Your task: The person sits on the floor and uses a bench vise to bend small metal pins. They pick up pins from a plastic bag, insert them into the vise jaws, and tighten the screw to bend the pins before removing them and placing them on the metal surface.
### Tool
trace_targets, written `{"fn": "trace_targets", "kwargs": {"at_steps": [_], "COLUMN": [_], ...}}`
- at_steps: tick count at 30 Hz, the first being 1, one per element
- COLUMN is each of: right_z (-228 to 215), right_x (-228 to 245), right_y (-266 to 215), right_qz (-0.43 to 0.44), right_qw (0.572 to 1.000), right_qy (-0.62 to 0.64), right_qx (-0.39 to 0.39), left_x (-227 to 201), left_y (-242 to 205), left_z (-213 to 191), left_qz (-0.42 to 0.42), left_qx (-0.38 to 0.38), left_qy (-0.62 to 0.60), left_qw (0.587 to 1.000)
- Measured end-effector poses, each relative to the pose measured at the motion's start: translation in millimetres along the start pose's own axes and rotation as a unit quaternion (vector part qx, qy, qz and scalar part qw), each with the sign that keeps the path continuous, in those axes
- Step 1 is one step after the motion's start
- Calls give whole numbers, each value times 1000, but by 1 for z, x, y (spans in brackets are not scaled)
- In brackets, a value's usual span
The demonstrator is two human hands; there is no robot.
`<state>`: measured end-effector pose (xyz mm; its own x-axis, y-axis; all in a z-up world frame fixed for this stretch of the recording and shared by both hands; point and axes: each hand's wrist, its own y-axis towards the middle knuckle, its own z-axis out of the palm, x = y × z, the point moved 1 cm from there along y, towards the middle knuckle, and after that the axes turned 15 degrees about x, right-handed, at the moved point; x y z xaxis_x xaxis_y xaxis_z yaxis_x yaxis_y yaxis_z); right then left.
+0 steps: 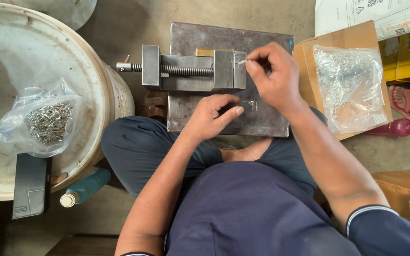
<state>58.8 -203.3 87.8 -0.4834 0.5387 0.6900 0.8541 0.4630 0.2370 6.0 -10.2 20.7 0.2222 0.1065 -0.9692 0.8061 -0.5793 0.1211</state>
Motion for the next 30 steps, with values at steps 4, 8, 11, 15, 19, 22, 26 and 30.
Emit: {"fn": "trace_targets", "kwargs": {"at_steps": [4, 8, 11, 15, 19, 22, 26, 30], "right_z": [2, 3, 3, 1, 1, -2, -9, -11], "right_x": [-4, -3, -2, -1, 3, 4, -4, -27], "right_y": [16, 18, 18, 21, 22, 20, 3, -35], "right_qz": [-17, -1, -7, 1, 2, -19, 19, 75], "right_qw": [999, 999, 999, 999, 998, 996, 998, 996], "right_qy": [20, 5, -4, -10, -35, -76, -30, -25], "right_qx": [22, 33, 33, 41, 50, 52, 54, 43], "left_x": [1, 2, 2, 2, 2, 1, 1, 10], "left_y": [-1, 0, 0, 0, -1, 0, 0, 1], "left_z": [0, -1, -1, -2, -2, -2, -2, -1], "left_qz": [-4, 11, 19, 5, 8, 7, 7, 92], "left_qx": [-2, -5, -6, 0, -2, 0, -4, -26], "left_qy": [7, 8, 9, 0, -4, -3, -6, 53], "left_qw": [1000, 1000, 1000, 1000, 1000, 1000, 1000, 994]}}
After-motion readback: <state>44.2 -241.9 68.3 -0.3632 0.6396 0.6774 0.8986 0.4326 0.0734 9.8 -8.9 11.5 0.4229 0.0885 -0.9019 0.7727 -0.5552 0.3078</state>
